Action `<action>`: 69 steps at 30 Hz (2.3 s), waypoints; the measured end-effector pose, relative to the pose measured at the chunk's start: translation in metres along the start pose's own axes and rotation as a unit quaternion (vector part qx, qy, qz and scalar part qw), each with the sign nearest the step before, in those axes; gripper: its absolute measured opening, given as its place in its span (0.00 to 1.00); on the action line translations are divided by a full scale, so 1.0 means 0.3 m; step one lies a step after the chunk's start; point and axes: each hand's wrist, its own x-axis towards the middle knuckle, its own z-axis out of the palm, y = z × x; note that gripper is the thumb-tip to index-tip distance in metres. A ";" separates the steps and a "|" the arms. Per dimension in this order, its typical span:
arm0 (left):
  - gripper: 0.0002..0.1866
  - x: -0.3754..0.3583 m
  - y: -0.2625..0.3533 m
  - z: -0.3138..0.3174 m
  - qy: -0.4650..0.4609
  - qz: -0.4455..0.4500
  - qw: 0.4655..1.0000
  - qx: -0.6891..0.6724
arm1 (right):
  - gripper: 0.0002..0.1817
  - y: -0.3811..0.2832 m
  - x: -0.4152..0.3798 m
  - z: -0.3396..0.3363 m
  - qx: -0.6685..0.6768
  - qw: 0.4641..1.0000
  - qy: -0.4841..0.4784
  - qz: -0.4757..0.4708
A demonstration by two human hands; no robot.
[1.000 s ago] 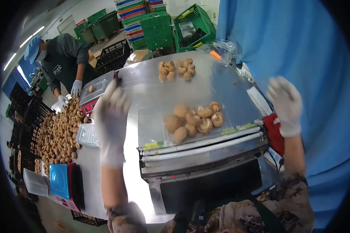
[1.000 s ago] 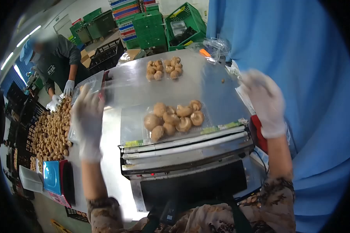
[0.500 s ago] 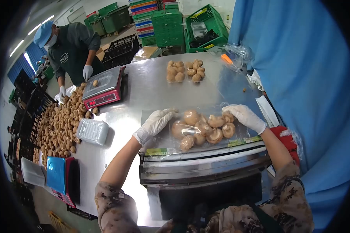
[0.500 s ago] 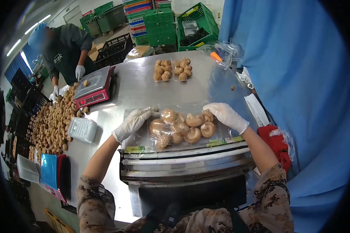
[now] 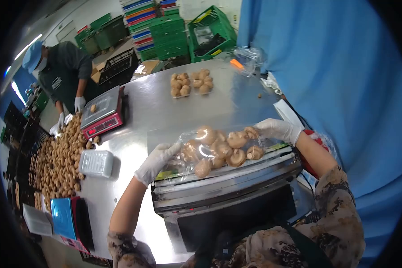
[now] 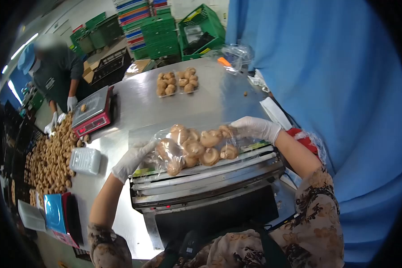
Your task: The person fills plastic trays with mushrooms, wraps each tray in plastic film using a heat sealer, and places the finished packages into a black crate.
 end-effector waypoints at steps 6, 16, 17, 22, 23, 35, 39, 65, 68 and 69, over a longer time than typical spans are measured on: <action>0.19 0.029 -0.065 0.062 0.052 0.006 0.995 -0.085 | 0.14 0.045 -0.101 0.127 -0.433 0.853 0.238 -0.168; 0.21 -0.023 -0.131 0.070 0.122 0.085 0.986 0.080 | 0.15 0.134 -0.140 0.208 -0.403 0.795 0.414 -0.182; 0.21 -0.024 -0.139 0.069 0.124 0.081 0.987 0.063 | 0.16 0.136 -0.131 0.211 -0.409 0.781 0.431 -0.191; 0.26 -0.027 -0.049 0.144 0.180 0.077 0.975 -0.104 | 0.17 0.077 -0.042 0.223 -0.382 0.744 0.492 -0.241; 0.27 -0.027 -0.041 0.151 0.187 0.076 0.972 -0.121 | 0.17 0.065 -0.039 0.230 -0.371 0.742 0.501 -0.244; 0.27 -0.428 -0.116 0.397 0.192 0.068 0.973 -0.109 | 0.15 0.168 -0.420 0.470 -0.063 0.917 0.373 -0.129; 0.25 -0.595 -0.281 0.558 0.226 -0.057 0.953 -0.193 | 0.16 0.301 -0.578 0.555 0.071 0.945 0.317 0.035; 0.12 -0.418 -0.428 0.644 0.297 0.167 0.934 -0.109 | 0.12 0.561 -0.422 0.480 -0.410 0.777 0.440 -0.186; 0.15 -0.412 -0.493 0.687 0.087 0.075 0.894 -0.434 | 0.15 0.529 -0.487 0.525 -0.141 0.921 0.253 -0.260; 0.16 -0.410 -0.475 0.695 -0.002 0.040 0.872 -0.488 | 0.13 0.536 -0.514 0.533 -0.152 0.923 0.222 -0.276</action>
